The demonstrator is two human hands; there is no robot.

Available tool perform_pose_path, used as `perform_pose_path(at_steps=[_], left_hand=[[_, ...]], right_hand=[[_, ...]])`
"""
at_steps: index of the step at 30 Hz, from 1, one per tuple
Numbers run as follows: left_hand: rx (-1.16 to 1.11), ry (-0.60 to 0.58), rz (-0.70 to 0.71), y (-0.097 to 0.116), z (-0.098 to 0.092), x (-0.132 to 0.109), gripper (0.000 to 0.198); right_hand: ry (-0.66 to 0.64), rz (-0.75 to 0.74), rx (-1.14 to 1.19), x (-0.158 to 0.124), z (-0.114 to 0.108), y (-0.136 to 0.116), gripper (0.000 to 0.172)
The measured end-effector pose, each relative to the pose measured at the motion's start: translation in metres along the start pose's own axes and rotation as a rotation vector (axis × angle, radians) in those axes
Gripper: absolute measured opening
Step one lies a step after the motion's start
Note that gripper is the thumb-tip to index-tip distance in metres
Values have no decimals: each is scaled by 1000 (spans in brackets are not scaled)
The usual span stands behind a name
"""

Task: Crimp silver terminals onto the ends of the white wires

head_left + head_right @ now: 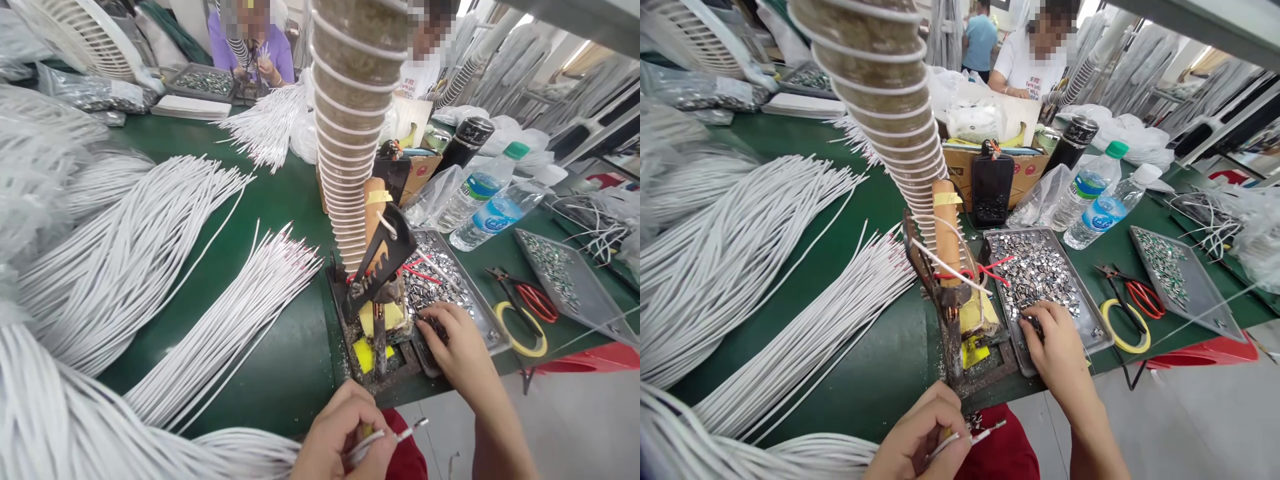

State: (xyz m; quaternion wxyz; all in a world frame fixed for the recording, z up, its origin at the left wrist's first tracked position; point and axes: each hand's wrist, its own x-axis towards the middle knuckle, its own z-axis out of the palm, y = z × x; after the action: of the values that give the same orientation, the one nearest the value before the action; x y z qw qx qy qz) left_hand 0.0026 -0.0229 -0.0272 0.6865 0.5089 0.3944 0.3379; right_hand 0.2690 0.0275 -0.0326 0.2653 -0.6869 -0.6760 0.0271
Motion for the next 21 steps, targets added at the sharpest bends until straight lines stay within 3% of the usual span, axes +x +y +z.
perform_pose_path(at_steps=[4,9,13,18,21], left_hand=[[-26,36,3,-5,4,0,56],[-68,3,-34,-1,1,0,54],[-91,-13,-19,-6,0,-2,50],[-79,-8,2,-14,0,-2,47],[-62,-21,5,-17,0,-2,44]], right_hand=[[-44,1,14,7,-2,1,27],[-61,-8,55,14,-6,-3,25],[-1,6,89,10,-14,-9,19],[73,-21,227,-17,-31,-36,7],[13,-116,444,-32,-36,-60,10]])
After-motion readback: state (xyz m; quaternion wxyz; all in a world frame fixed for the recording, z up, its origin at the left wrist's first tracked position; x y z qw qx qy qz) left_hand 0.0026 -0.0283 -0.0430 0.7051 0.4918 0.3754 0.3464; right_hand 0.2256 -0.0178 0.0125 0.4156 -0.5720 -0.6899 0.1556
